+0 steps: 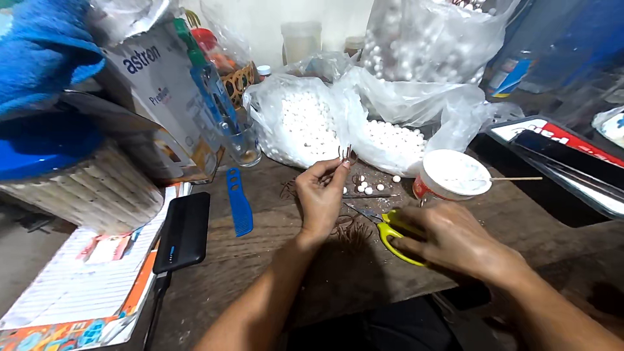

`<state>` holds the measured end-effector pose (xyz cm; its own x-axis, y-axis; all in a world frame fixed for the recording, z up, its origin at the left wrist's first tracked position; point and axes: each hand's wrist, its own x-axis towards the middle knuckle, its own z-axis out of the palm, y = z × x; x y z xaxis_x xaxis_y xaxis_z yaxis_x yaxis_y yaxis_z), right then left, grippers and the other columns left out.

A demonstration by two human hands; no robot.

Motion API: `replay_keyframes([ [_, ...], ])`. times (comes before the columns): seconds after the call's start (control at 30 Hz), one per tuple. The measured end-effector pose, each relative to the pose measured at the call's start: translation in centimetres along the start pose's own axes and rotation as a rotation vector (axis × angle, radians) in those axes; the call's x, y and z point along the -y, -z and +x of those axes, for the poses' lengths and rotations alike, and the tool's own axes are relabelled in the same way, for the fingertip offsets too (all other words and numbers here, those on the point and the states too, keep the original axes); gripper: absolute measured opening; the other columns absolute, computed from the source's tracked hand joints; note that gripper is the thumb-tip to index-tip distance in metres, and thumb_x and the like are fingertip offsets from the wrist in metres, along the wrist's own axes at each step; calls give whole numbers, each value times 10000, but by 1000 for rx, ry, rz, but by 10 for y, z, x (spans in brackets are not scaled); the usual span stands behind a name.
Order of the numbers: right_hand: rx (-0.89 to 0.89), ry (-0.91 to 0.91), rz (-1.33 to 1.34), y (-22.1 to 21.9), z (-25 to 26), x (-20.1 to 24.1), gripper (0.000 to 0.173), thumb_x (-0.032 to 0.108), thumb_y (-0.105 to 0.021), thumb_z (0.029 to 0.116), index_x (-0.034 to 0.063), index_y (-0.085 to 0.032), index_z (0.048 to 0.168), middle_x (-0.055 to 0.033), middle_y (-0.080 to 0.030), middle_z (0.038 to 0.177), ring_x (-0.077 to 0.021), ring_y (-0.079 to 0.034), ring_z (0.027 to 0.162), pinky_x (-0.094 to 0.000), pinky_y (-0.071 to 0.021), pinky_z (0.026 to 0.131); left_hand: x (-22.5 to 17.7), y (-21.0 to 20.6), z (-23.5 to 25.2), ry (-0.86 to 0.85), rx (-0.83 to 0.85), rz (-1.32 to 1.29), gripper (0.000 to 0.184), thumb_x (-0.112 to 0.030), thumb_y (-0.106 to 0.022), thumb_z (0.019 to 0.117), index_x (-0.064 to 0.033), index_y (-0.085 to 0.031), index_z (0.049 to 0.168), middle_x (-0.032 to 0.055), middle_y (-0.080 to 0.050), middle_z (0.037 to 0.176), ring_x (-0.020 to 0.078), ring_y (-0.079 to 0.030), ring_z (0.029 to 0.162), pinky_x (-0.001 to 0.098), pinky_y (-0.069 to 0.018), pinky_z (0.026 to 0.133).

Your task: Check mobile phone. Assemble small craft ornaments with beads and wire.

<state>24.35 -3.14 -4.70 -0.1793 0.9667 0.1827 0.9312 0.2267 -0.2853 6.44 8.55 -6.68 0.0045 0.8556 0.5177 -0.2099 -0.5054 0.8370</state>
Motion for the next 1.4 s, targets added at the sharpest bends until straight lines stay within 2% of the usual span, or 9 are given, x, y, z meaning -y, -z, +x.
replay_keyframes([
  [0.07,68,-60,-4,-2,-9,3,343,217,-791,835,19,-714,1104,-206,-700,876,-436,-689,794,-627,-523,680,0,0,-2,-45,13,50,57,57,-710,894,44,-716,949,15,-719,823,-5,-660,713,169,-566,679],
  [0.13,58,-94,54,-7,-11,2,386,182,-768,828,40,-697,1180,-166,-706,862,-380,-687,767,-591,-529,690,-2,0,-3,-86,22,108,59,60,-717,880,50,-713,938,20,-723,822,-25,-656,706,150,-561,674],
  [0.2,-51,-93,111,-15,-12,-1,393,188,-731,789,33,-708,1150,-132,-698,805,-318,-674,690,-534,-529,629,-2,1,-2,-122,33,172,56,51,-725,871,49,-718,926,29,-726,815,-33,-651,692,139,-553,659],
  [0.3,-272,-125,250,-23,-19,-9,396,231,-683,767,33,-715,1108,-82,-696,826,-178,-650,671,-371,-533,595,3,8,-3,-183,63,248,67,42,-723,863,59,-729,927,61,-737,829,-22,-671,701,142,-566,663],
  [0.43,-514,-75,595,-28,-23,-5,417,164,-681,816,-27,-668,1187,-11,-717,958,55,-631,723,-115,-533,624,5,18,-3,-244,80,305,73,39,-686,865,73,-724,917,69,-703,842,-38,-621,689,114,-524,642],
  [0.5,-555,8,701,-31,-20,-2,504,177,-738,834,-84,-628,1251,-27,-729,1041,56,-662,819,-113,-562,708,7,17,-2,-260,85,319,76,33,-677,861,70,-727,906,72,-689,843,-40,-599,682,104,-502,629],
  [0.6,-526,57,649,-39,-14,-3,637,287,-778,807,-87,-621,1298,-62,-721,1071,53,-629,864,-114,-533,757,9,16,-4,-280,108,336,73,21,-680,861,58,-735,893,70,-693,852,-33,-617,721,111,-515,662],
  [1.0,-515,61,588,-48,-9,-4,603,337,-773,828,-65,-654,1263,-58,-724,1025,63,-614,851,-107,-516,761,12,14,-7,-347,149,378,74,18,-676,845,51,-741,859,85,-710,860,-25,-626,738,112,-509,671],
  [1.4,-523,65,665,-53,-4,-5,511,229,-737,860,-80,-648,1258,-60,-726,1030,60,-613,814,-102,-513,705,11,13,-10,-376,177,368,76,27,-673,824,56,-739,849,94,-715,853,-12,-644,760,119,-522,689],
])
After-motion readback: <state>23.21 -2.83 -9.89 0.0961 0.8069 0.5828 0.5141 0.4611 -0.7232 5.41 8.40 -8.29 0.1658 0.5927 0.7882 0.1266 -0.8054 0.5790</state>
